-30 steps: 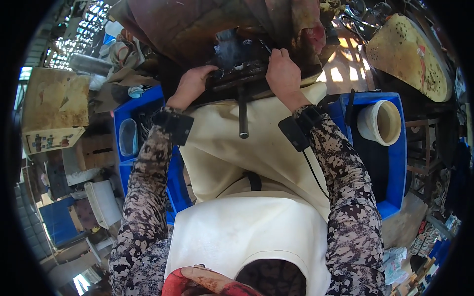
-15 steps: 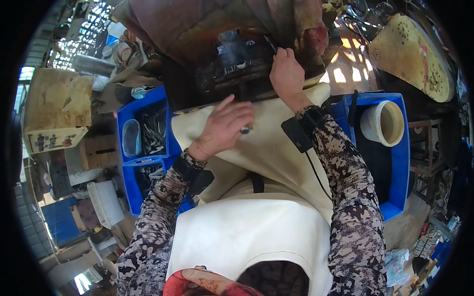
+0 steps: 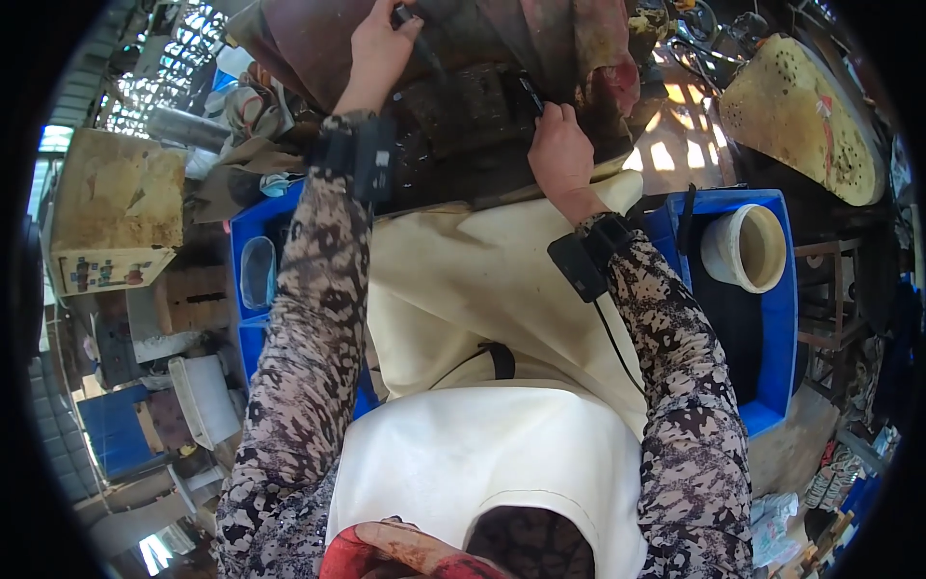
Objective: The person picks up a metal piece from a blue bin, holds it against a grinding machine while water flows over it, and then dips it into a bucket of liquid. This process is repeated for several metal pieces, one at a time.
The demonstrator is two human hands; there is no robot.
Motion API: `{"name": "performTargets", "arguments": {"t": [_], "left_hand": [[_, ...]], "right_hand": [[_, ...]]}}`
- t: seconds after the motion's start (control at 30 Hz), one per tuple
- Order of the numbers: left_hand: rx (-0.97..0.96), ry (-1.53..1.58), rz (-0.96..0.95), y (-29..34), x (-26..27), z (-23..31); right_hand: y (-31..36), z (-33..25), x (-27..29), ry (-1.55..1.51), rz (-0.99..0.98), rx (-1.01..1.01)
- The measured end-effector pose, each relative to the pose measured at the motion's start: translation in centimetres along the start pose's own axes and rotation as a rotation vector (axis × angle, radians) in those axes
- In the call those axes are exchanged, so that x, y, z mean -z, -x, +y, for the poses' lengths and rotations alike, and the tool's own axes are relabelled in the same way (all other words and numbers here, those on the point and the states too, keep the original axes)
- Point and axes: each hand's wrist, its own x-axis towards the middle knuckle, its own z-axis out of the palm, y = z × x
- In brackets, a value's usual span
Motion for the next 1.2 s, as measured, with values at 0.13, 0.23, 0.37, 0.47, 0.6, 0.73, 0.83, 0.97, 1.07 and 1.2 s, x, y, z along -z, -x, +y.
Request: {"name": "performTargets", "arguments": {"t": [0.13,0.23,0.37,0.47,0.6,0.73,0.83,0.97,1.07,1.2], "left_hand": [[0.310,-0.372,-0.149,-1.6,0.0,-0.9],[0.258,-0.447,-0.152,-1.9,0.2,-0.9],[0.243,-0.480,-0.171,-2.3,0.4,-1.2],[0.236,-0.490,-0.198,-2.4,0.4,-1.9],[0.093,-0.503,-0.089,-1.5,0.2,-2.9],[-0.130,-0.565,-0.010,2.6,0.7,-3.1],[0.228,-0.324,-0.247,8.4,1.6,-2.0],[0.419,-0.147,-0.410,16.1,1.9,0.0],[0.501,-0.106,-0.384,19.0,1.1,0.6],[0.670,-0.022,-0.340,19.2,0.9,0.1]], "right_hand": [[0.0,0.4,-0.2,-0.082,0.016,0.034],[-0.1,1.0,-0.5,-0.205,0.034,0.049],[-0.4,2.0,-1.1,-0.225,0.112,0.136],[-0.6,2.6,-1.5,-0.404,0.033,0.051],[-0.8,2.7,-1.3,-0.517,-0.030,-0.006],[-0.6,2.2,-0.9,-0.480,-0.014,-0.033],[-0.5,1.9,-0.7,-0.354,0.059,0.038],[-0.6,1.4,-0.5,-0.379,0.054,0.049],[-0.6,1.5,-0.5,-0.355,0.038,0.046],[-0.7,1.5,-0.9,-0.330,0.008,0.052]]}}
